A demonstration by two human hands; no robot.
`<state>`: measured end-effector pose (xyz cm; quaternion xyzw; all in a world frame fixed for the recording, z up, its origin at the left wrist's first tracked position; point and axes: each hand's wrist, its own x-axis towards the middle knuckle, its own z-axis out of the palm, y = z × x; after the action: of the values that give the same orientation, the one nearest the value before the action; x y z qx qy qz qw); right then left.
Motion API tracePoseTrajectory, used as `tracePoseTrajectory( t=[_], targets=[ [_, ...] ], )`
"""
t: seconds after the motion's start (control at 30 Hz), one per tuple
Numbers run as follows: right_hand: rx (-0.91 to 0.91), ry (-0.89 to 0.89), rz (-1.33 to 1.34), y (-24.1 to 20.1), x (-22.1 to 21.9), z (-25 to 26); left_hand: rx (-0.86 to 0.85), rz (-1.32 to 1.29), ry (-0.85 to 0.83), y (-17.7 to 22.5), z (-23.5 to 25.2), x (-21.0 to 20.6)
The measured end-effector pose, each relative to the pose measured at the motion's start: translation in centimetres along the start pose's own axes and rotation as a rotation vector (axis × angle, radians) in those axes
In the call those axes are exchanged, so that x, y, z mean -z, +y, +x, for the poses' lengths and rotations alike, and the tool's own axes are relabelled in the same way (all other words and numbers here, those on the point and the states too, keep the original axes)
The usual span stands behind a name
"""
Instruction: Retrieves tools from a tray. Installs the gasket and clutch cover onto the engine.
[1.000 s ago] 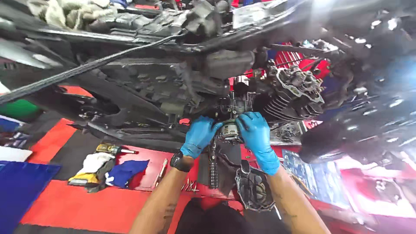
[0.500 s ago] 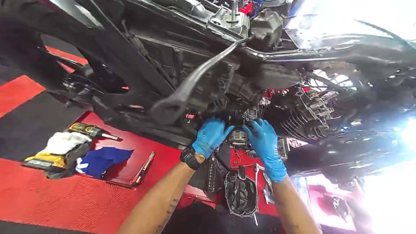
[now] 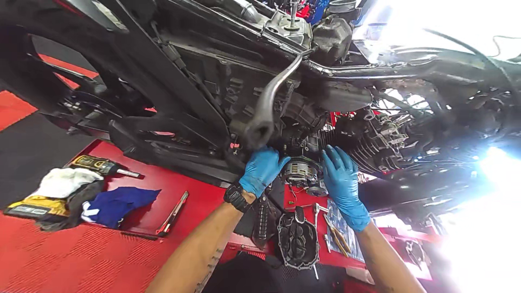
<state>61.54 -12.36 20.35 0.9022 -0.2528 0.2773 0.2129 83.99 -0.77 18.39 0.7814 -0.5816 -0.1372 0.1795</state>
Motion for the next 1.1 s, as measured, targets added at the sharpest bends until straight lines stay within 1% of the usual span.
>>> tracePoseTrajectory(
  t=[0.1, 0.2, 0.33, 0.47, 0.63, 0.9, 1.1],
  targets=[
    [0.029, 0.003, 0.076, 0.9, 0.0, -1.0, 0.000, 0.010, 0.007, -0.1, 0.0, -0.2],
    [0.020, -0.019, 0.064, 0.8, -0.2, -1.0, -0.003, 0.018, -0.007, -0.1, 0.1, -0.2],
    [-0.001, 0.030, 0.073, 0.7, -0.4, -0.8, -0.006, 0.015, 0.020, -0.1, 0.1, -0.3],
    [0.010, -0.037, 0.055, 0.6, -0.1, -0.9, -0.004, 0.027, 0.022, -0.1, 0.0, -0.3],
    [0.010, 0.001, 0.022, 0.4, -0.5, -1.1, -0.017, 0.022, 0.040, -0.2, 0.1, -0.6],
    [-0.053, 0.078, 0.009, -0.5, -0.9, 0.0, -0.005, 0.041, 0.032, -0.1, 0.1, -0.5],
    [-0.006, 0.093, -0.004, -0.7, -1.2, 0.5, -0.011, 0.045, 0.037, -0.1, 0.0, -0.4]
  ],
)
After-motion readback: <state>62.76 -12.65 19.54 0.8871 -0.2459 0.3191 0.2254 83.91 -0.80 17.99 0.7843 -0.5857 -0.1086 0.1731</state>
